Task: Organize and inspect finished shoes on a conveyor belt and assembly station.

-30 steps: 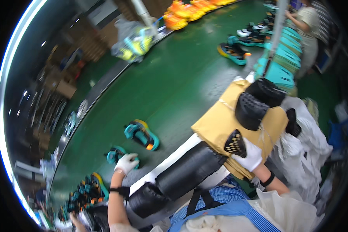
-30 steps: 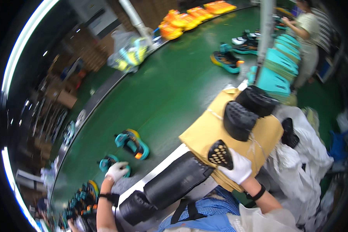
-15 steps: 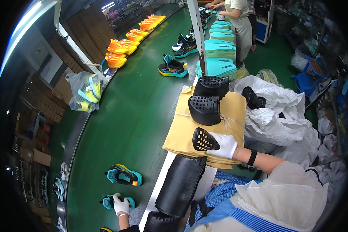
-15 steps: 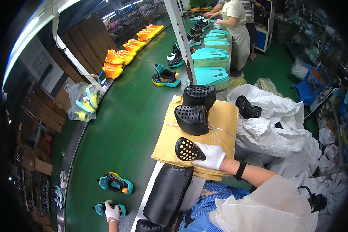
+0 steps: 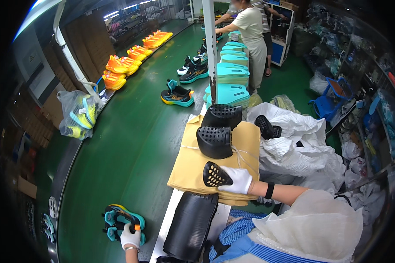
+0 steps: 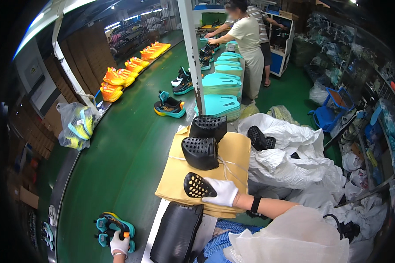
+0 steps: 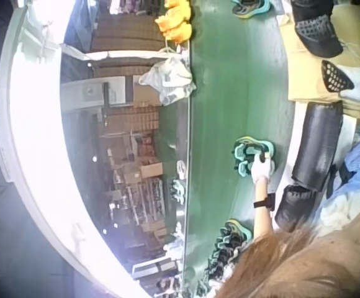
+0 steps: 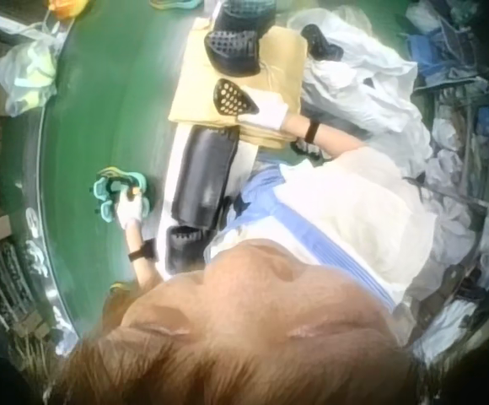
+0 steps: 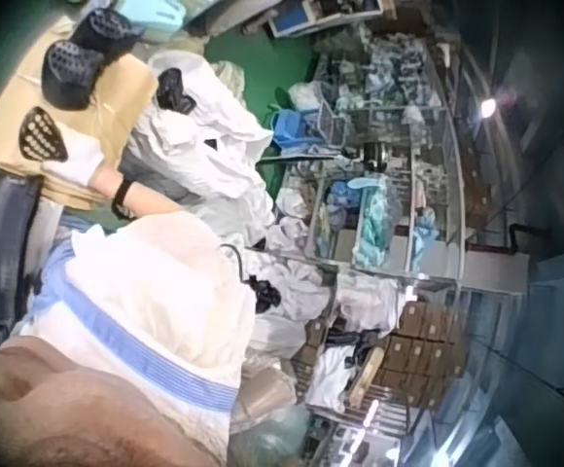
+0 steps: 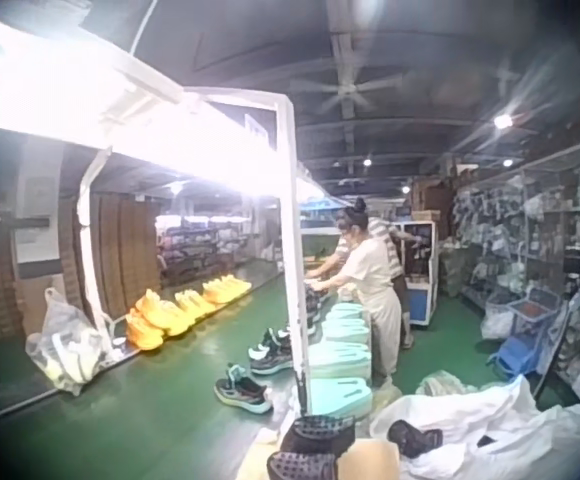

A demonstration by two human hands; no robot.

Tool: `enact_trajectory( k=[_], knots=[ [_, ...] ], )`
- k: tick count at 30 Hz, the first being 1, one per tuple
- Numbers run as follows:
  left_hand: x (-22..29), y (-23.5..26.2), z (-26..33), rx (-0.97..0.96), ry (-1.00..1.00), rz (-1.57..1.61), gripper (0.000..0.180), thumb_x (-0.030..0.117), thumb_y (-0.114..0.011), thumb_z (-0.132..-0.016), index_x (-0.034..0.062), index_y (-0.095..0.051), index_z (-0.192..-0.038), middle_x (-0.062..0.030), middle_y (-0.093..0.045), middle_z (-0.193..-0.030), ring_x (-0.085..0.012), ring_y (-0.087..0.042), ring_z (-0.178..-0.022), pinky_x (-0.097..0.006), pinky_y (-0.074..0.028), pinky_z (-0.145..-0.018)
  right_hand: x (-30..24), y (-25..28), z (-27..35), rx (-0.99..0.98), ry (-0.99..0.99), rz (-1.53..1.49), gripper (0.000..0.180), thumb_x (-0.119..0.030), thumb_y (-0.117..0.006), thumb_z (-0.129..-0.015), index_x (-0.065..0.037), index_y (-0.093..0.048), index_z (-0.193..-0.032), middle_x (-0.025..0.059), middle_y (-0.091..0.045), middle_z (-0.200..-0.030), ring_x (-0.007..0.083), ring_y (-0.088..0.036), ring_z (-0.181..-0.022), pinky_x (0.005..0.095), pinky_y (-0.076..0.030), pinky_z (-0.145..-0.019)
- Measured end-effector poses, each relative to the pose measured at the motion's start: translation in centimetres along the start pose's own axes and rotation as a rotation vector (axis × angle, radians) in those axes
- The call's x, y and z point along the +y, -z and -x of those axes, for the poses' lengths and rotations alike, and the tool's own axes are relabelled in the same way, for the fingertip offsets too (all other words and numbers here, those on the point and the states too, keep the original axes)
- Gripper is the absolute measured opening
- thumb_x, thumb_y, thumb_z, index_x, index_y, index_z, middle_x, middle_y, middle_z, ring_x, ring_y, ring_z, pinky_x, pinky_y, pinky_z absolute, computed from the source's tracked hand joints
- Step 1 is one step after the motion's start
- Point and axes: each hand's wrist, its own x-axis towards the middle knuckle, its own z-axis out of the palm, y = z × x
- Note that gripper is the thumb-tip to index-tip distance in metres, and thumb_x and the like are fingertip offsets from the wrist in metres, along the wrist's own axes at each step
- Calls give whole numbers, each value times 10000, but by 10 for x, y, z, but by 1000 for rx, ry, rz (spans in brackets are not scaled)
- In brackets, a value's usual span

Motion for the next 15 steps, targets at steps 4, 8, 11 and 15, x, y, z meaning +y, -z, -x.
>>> enact_trajectory(
  k=[4, 8, 11, 15],
  knots=[
    [-5, -6, -1, 54, 4, 64, 321, 272, -677, -745, 80, -638, -1000, -195, -676, -897, -360, -654, -862, -405, -508, -776, 2, 3, -1, -2, -7, -22, 677, -461, -729, -723, -52, -523, -1222, 122, -668, -953, 275, -671, -804, 349, -540, -682],
    [-3, -6, -5, 74, 1, 100, 262, 254, -671, -756, 74, -642, -944, -183, -674, -872, -369, -648, -834, -405, -508, -746, 2, 6, -2, -14, -18, -18, 672, -459, -728, -723, -61, -524, -1225, 121, -670, -955, 278, -670, -810, 351, -539, -689],
    [14, 4, -11, 71, 50, 154, 257, 264, -650, -768, 80, -642, -947, -189, -673, -878, -378, -644, -838, -417, -505, -752, -2, 7, 0, -28, -17, -39, 669, -456, -728, -724, -66, -523, -1227, 121, -670, -954, 282, -669, -810, 351, -538, -693],
    [44, 1, -31, 71, 40, 60, 302, 297, -595, -784, 69, -644, -978, -223, -667, -886, -392, -644, -849, -434, -503, -776, -3, 6, -4, -49, -40, -46, 663, -444, -730, -724, -68, -521, -1228, 120, -669, -942, 281, -668, -804, 352, -538, -691]
  ],
)
